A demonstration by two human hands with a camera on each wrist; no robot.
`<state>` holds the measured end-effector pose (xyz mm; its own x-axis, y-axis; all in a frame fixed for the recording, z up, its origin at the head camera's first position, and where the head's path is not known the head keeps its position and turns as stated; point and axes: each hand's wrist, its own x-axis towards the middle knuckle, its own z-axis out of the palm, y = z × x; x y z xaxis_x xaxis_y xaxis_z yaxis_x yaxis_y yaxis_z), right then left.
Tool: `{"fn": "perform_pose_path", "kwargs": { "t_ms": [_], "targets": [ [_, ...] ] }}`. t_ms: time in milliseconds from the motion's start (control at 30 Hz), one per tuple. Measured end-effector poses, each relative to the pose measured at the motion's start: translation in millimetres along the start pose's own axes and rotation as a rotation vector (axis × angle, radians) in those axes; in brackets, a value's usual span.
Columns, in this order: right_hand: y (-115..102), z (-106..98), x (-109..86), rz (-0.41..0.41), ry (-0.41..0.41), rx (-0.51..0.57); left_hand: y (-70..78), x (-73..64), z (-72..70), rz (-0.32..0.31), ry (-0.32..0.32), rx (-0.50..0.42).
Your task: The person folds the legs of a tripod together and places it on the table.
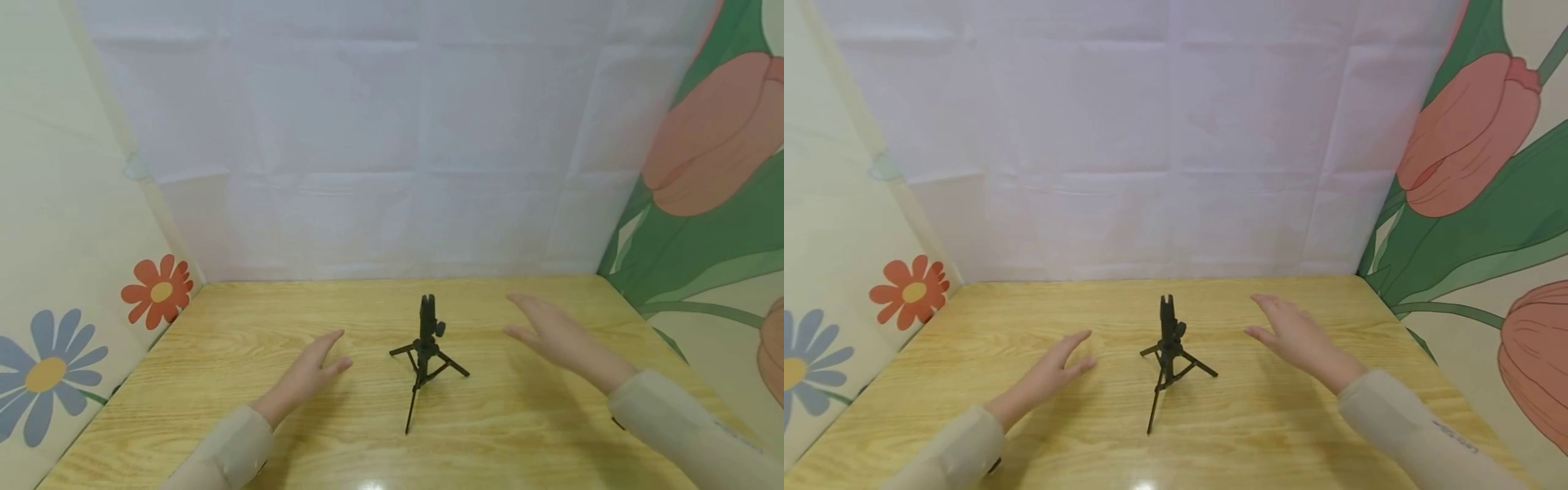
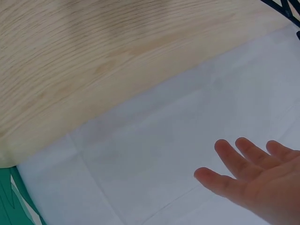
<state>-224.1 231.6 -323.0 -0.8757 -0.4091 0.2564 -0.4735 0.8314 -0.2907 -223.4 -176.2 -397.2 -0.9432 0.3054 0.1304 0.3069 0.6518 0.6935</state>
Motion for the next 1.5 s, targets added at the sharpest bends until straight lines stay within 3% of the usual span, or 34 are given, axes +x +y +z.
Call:
{"fn": "perform_pose_path", "kwargs": {
  "t_ms": [167,367,633,933,1300,1500],
  "targets": [
    [-8,1,3.4,-0.015,-0.013,0.048,6.9,-4.2,6.0,-0.033,-0.024,-0.043],
    [-18,3,7.4,-0.052,-0.028,0.137,14.7,-8.4,13.5,-0.029,-0.008,-0.055],
    [-30,8,13.8,-0.073,-0.094,0.235,23.7,-16.8,24.1,-0.057,-0.018,-0.106],
    [-37,14,26.6,-0.14,-0.149,0.336,30.4,-19.0,34.7,-0.001,-0.037,-0.1],
    [-40,21,42.7,-0.191,-0.212,0.433,41.6,-24.3,43.6,0.034,-0.12,-0.148],
    [-44,23,47.1,-0.201,-0.236,0.476,44.3,-21.0,45.5,0.035,-0.107,-0.113]
  ]
}}
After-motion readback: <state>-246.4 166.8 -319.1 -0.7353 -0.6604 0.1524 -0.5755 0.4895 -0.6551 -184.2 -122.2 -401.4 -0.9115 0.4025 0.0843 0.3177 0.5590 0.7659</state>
